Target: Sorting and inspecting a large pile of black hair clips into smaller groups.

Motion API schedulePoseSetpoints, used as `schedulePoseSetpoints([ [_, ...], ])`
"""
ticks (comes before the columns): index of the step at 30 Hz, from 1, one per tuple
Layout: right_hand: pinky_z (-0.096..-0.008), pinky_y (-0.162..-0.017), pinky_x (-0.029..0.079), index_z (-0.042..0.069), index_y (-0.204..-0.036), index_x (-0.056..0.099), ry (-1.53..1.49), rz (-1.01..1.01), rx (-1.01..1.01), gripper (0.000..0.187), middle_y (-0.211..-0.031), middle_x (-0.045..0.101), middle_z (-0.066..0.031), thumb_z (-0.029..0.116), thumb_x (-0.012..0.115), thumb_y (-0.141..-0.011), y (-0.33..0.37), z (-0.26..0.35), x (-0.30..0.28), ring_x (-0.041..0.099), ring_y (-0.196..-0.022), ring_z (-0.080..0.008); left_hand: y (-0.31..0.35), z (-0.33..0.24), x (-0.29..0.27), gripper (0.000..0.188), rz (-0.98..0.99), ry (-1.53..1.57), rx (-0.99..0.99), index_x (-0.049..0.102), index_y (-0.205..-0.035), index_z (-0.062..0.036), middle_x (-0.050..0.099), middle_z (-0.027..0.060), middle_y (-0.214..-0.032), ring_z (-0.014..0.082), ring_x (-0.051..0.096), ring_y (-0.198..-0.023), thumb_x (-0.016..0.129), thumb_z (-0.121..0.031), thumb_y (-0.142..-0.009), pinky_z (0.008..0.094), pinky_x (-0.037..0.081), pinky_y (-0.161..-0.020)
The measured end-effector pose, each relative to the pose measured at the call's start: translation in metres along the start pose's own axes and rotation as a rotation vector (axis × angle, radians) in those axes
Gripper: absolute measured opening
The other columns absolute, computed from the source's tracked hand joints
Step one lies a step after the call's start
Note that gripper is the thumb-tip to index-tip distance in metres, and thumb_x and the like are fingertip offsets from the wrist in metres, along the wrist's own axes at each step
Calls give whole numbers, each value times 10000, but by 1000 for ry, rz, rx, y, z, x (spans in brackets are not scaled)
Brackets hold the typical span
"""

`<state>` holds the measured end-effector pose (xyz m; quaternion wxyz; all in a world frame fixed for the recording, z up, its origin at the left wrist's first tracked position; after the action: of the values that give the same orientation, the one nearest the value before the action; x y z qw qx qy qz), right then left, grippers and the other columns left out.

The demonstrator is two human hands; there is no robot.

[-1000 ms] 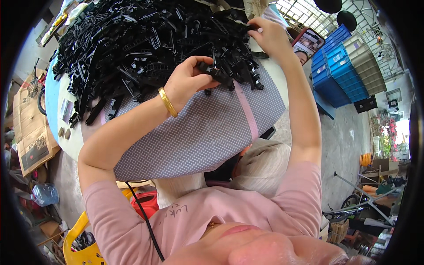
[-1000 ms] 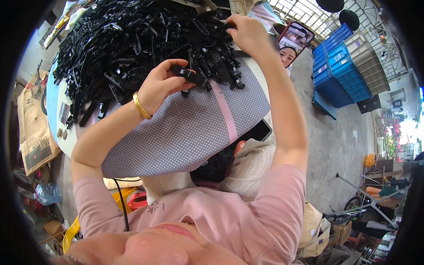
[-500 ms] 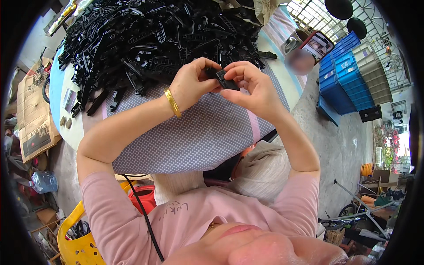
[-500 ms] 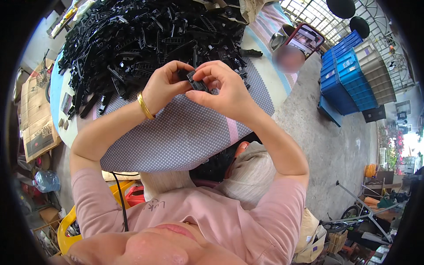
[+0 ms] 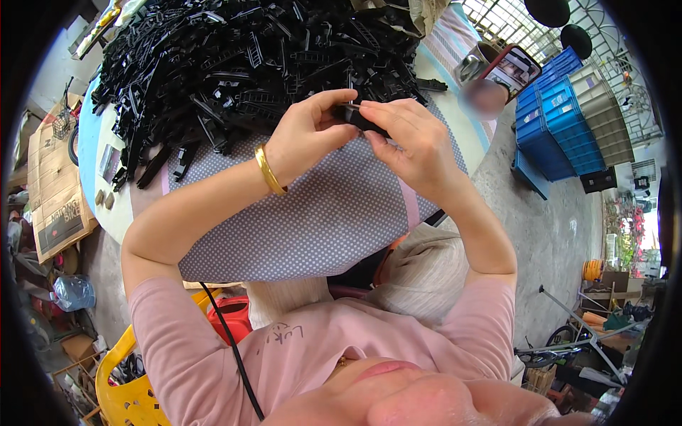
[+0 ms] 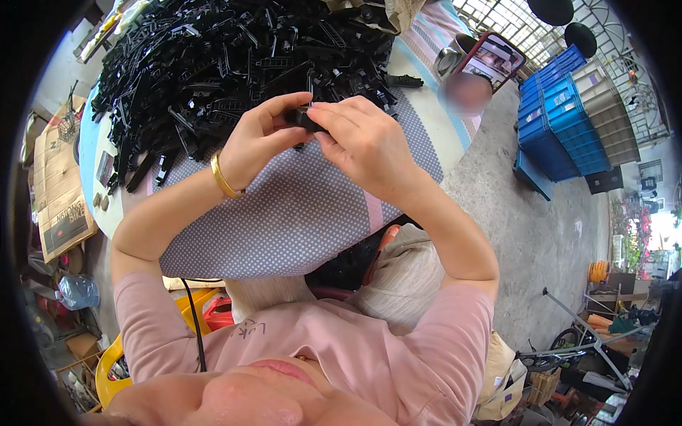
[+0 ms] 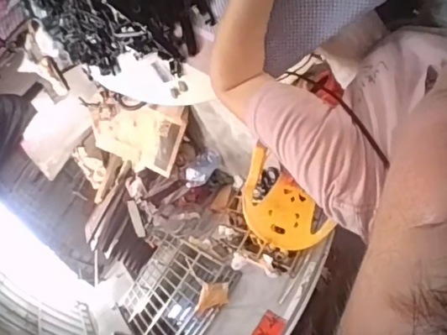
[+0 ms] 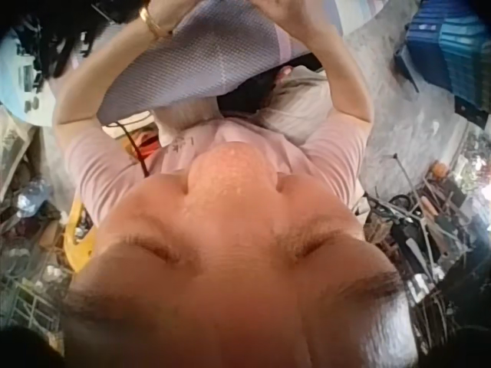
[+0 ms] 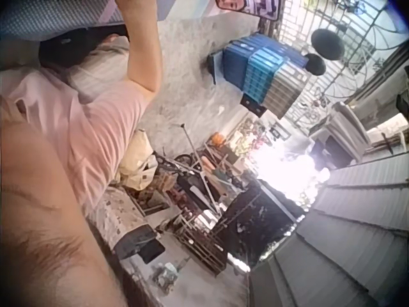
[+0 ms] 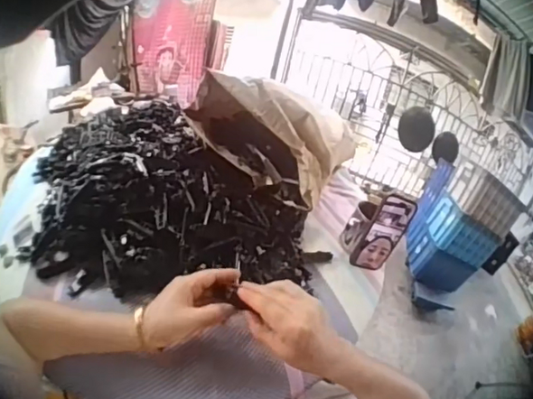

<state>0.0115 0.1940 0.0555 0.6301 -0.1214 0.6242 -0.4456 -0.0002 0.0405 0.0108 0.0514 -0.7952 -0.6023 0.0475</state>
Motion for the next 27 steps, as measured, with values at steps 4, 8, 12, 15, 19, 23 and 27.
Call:
schedulePoseSetpoints([
  [4, -323, -694, 509, 20, -1042, 604, -51, -9, 114, 388, -903, 623, -108, 10, 699, -666, 5, 7, -1, 605, -838, -259, 1, -3, 1, 422, 85, 90, -123, 512, -1214, -4, 611, 101, -1052, 134, 596, -934, 637, -50, -814, 267, 502, -840],
  [8, -340, -778, 475, 15, -1074, 588, -43, -18, 265, 443, -945, 612, -130, 118, 731, -667, -1, 3, -11, 582, -909, -276, 0, -6, -1, 390, 113, 169, -19, 539, -1188, -7, 606, 99, -1083, 127, 591, -937, 629, -25, -809, 261, 498, -843],
  [12, -346, -838, 439, 1, -1069, 584, -222, 294, 464, 490, -922, 609, -134, 226, 744, -664, 16, -17, -6, 570, -922, -298, 3, -17, 7, 415, 130, -63, 100, 532, -1189, 9, 615, 98, -1064, 129, 598, -929, 609, 58, -784, 248, 507, -810],
  [15, -346, -764, 431, 15, -1032, 600, -46, 272, 342, 460, -908, 620, -122, 234, 749, -656, 13, -13, -9, 570, -863, -283, 3, -15, 8, 402, 119, -351, 51, 547, -1166, 14, 624, 107, -1035, 129, 607, -908, 609, 72, -773, 245, 507, -807],
  [19, -344, -686, 407, 40, -957, 632, 61, 214, 255, 383, -843, 634, -101, 230, 749, -646, 7, -4, -12, 566, -758, -265, 6, -23, 5, 311, 64, -419, 305, 606, -1058, -19, 665, 122, -854, 158, 657, -761, 661, -1, -752, 251, 529, -682],
  [23, -333, -663, 407, 35, -890, 649, 42, 173, 219, 321, -766, 630, -100, 217, 746, -643, 12, -4, -19, 569, -702, -257, 9, -27, 12, 324, 108, -402, 268, 603, -1050, -6, 660, 103, -874, 144, 648, -781, 683, -3, -735, 243, 526, -699],
  [27, -341, -635, 425, 21, -862, 655, -64, 478, 356, 292, -747, 628, -117, 217, 729, -658, 20, -7, -20, 567, -682, -270, 8, -24, 14, 307, 305, -476, 160, 613, -1025, -16, 631, 81, -873, 135, 607, -757, 699, -152, -764, 255, 514, -657],
])
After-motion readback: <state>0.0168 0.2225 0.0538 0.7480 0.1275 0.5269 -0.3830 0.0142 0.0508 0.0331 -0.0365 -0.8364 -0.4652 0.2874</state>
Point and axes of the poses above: each hand's wrist, its own y-axis away from the middle knuckle, its own x-axis out of the palm, z = x × y, the point moved 4 cm from there along -y, towards the middle knuckle
